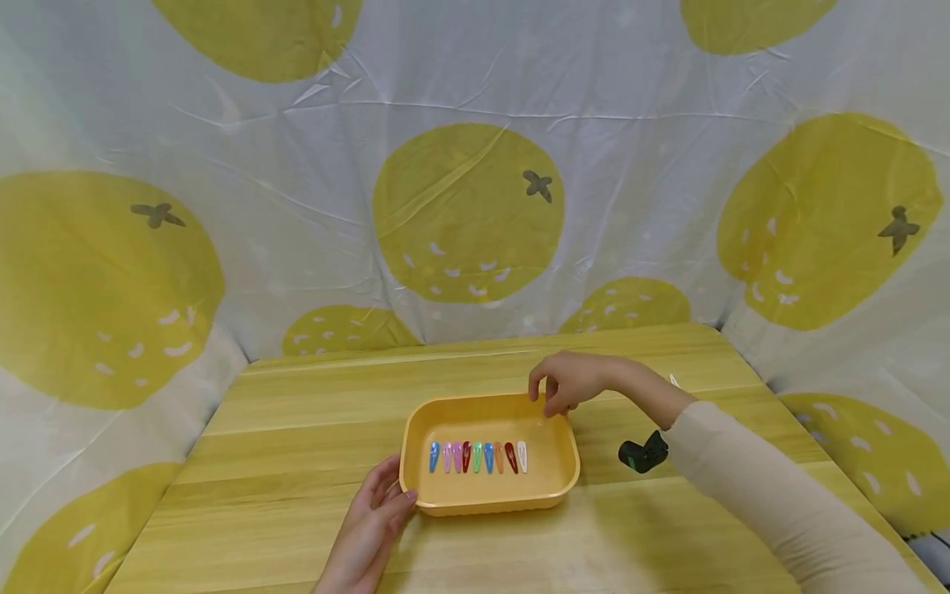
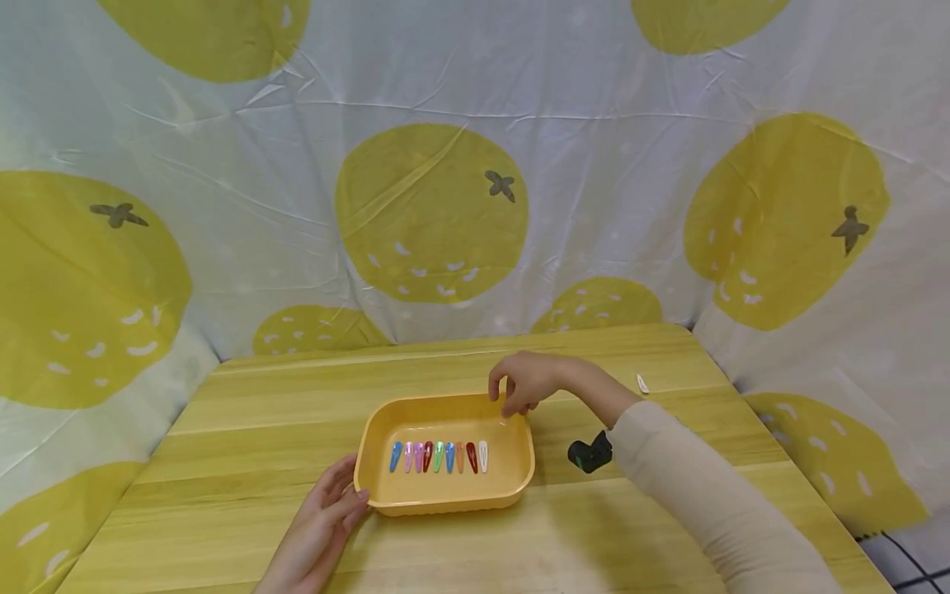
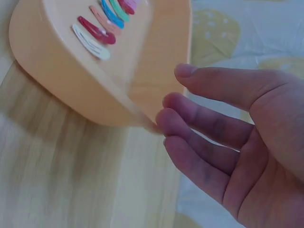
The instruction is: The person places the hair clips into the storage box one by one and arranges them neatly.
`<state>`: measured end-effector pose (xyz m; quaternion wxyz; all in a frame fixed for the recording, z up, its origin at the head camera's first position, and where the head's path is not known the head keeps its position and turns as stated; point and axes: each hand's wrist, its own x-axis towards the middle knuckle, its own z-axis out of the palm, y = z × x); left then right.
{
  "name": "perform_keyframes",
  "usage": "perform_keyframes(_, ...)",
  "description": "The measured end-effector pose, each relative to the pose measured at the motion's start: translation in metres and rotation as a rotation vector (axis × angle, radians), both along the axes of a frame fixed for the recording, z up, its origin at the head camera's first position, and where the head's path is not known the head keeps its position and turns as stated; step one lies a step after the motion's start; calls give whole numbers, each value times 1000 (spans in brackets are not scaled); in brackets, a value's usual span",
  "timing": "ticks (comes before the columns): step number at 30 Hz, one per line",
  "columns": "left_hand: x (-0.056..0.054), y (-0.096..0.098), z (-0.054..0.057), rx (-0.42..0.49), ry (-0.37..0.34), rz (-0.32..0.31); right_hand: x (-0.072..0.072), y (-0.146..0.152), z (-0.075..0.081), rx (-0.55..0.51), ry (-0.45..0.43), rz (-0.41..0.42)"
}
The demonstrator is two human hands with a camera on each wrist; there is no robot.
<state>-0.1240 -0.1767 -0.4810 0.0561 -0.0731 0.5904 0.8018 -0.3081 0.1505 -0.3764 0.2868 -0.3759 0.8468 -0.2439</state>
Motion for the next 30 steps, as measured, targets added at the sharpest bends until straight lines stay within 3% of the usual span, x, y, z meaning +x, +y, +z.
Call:
perform_keyframes(7,-1,0,1,-7,-15,4,-7,21,-2,-25,-39,-71)
perform_keyframes(18,-1,-1,0,-9,-16,1,-25,65,-17,-24,-11,-182)
perform_keyframes(30,0,0,0,-8,1,-3,-30,108,-21,-41,-21,-294)
